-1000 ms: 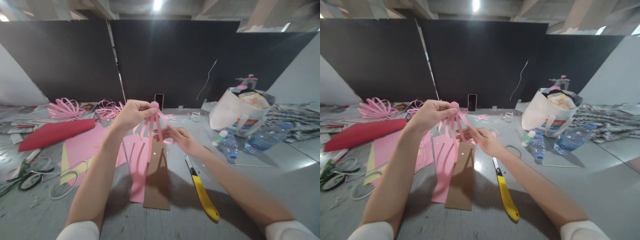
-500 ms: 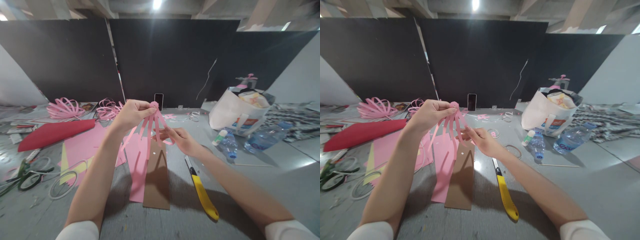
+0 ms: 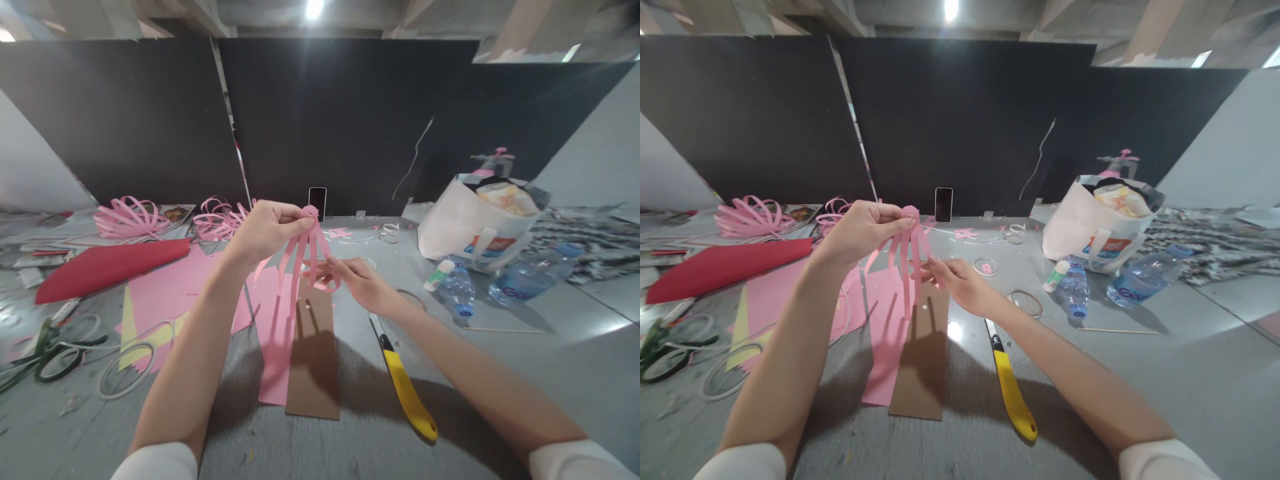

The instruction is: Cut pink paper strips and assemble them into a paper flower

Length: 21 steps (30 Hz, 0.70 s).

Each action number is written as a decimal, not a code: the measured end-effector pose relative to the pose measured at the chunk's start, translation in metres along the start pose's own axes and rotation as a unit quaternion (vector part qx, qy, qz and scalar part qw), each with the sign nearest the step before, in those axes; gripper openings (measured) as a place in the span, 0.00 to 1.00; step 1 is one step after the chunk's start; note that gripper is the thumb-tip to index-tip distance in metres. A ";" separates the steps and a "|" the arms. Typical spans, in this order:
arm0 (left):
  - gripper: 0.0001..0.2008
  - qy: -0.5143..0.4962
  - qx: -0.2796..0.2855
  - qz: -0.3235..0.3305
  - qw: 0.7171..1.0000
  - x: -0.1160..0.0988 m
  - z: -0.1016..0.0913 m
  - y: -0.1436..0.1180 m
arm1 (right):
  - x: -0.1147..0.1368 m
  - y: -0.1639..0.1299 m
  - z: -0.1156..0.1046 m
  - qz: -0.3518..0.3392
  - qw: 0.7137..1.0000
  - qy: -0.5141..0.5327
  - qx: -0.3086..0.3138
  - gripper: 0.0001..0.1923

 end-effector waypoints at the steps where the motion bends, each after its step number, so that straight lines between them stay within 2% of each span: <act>1: 0.15 0.003 0.003 0.002 1.000 -0.002 0.000 0.000 | -0.002 0.001 -0.001 -0.001 1.000 0.013 -0.002 0.29; 11: 0.15 0.005 0.015 0.020 1.000 -0.014 0.004 -0.003 | -0.003 0.001 -0.004 -0.024 0.998 0.062 0.001 0.22; 21: 0.13 -0.012 0.059 0.023 0.998 -0.014 0.013 -0.004 | 0.016 -0.008 -0.017 -0.053 0.993 0.072 -0.074 0.16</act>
Point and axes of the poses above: each hand's wrist, its own y-axis towards the middle knuckle, its own z-axis out of the palm, x = y × z, the point moved 7 cm from there along y, towards the middle knuckle, and after that the axes turned 12 degrees about z, right-handed, at the moved point
